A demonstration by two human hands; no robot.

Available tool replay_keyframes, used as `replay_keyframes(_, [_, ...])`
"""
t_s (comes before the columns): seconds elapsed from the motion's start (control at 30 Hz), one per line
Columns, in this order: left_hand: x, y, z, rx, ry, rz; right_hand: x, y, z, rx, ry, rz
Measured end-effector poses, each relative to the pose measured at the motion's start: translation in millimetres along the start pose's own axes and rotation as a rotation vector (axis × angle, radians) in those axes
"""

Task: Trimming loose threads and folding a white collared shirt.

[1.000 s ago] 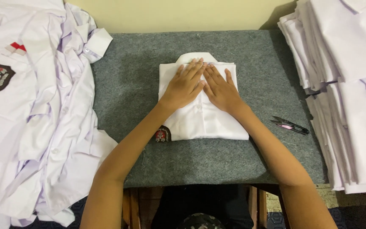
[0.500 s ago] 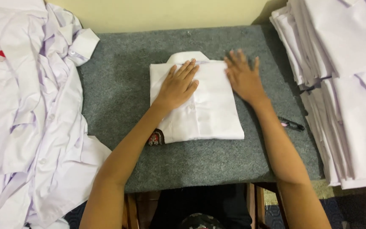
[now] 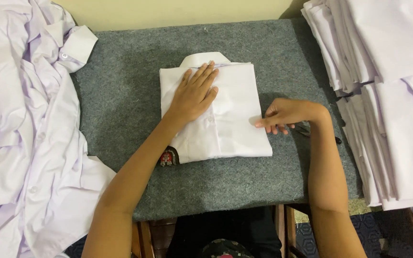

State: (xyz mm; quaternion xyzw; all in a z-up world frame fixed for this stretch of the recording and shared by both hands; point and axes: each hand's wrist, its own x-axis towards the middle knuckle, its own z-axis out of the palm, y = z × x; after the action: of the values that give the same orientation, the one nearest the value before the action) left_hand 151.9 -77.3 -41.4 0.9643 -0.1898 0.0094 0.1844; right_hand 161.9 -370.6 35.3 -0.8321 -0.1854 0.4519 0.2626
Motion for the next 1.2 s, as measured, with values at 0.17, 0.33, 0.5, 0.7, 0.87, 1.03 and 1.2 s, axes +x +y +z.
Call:
replay_keyframes(0.17, [0.0,0.7,-1.4,-0.016,-0.002,-0.001,-11.4,-9.9,-1.7,-0.024,-0.069,-0.023])
replay_keyframes(0.33, [0.9,-0.4,-0.3,-0.01,-0.013,-0.003,1.9,44.6,-15.8,0.083,0.26,-0.163])
replay_keyframes(0.5, [1.9,-3.7,4.3,-0.004,0.007,0.008,43.3,63.3,-18.6,-0.343,0.995,-0.276])
replay_keyframes(0.7, [9.3,-18.0,13.0,-0.051,0.014,0.01,71.8,-10.6,12.6,-0.246,1.037,-0.827])
replay_keyframes(0.87, [9.7,-45.6,-7.8,-0.901,0.209,0.004,97.9,-75.8,38.1,-0.489,0.647,-0.887])
replay_keyframes(1.03, [-9.6,-77.4,-46.9,-0.751,0.486,-0.101,149.4,-100.8,34.3,-0.615,0.554,-0.728])
replay_keyframes(1.2, [-17.4,-120.9,-36.5,-0.482,0.28,-0.451,164.8,-106.6,40.6,-0.745,0.562,-0.526])
